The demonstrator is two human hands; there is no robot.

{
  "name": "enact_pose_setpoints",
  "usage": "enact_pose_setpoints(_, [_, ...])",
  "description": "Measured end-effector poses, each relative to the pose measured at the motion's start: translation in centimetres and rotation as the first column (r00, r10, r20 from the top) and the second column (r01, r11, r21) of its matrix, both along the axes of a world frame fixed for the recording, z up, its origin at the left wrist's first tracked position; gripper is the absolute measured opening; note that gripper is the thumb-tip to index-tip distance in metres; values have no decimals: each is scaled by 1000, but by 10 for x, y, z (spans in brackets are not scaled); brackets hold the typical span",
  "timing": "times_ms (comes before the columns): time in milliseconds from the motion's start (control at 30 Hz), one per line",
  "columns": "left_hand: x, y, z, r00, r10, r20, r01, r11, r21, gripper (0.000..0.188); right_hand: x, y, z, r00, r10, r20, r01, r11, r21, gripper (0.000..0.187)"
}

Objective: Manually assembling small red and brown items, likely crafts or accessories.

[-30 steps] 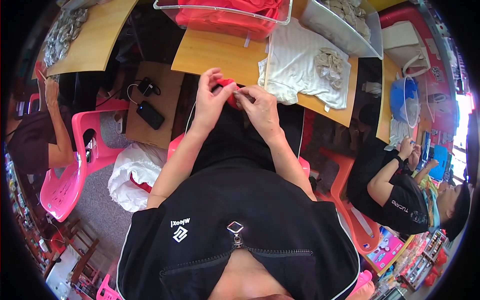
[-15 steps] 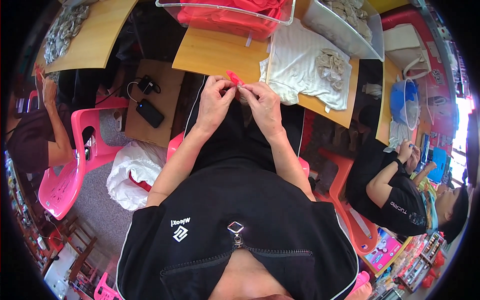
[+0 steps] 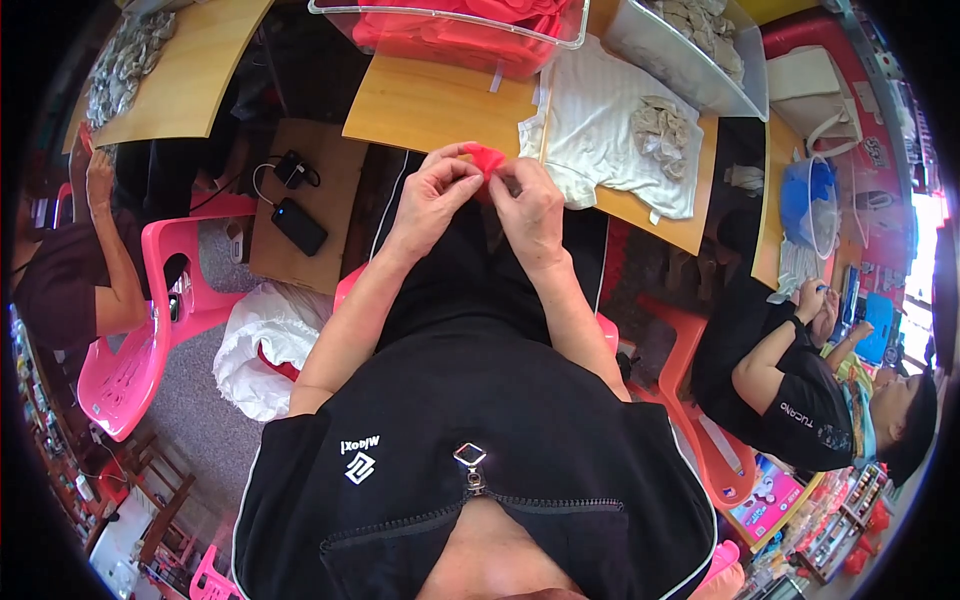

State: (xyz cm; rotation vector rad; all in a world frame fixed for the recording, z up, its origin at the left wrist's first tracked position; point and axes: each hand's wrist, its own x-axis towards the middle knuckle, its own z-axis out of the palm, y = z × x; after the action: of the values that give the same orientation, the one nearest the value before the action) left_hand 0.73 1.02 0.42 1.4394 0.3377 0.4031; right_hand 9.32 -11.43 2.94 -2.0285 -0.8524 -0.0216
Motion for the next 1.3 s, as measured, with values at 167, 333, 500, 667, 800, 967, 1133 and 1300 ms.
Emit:
enact_pose_setpoints(167, [4,4,12,996,-94,9,83,828,-554,32,4,2,11,916,-44,-400,84,993,85,24])
enact_pose_setpoints(333, [3,11,13,988,-154,-32,92,731,-676,33,7,4,7,663,180,-726,159,915,372,30])
enact_pose_setpoints(500, [4,12,8,999,-20,-42,-10,788,-615,23,-1,-6,8,731,91,-676,-15,993,118,23])
enact_pose_setpoints(667, [3,3,5,998,-17,-55,-11,883,-469,19,-1,-1,13,849,118,-515,8,972,236,17])
enact_pose_setpoints(800, [0,7,10,999,-13,-47,-8,911,-413,17,4,-2,13,873,91,-479,-58,995,82,16])
enact_pose_setpoints(967, [4,18,13,1000,-7,2,7,827,-563,16,1,2,1,784,155,-602,-83,986,146,11])
enact_pose_setpoints(1133, [10,11,16,993,83,-81,-114,600,-792,17,-4,10,13,929,60,-366,15,980,198,15])
enact_pose_setpoints(1300, [16,10,11,991,103,-82,-124,529,-840,18,-3,7,11,976,106,-189,-81,987,137,15])
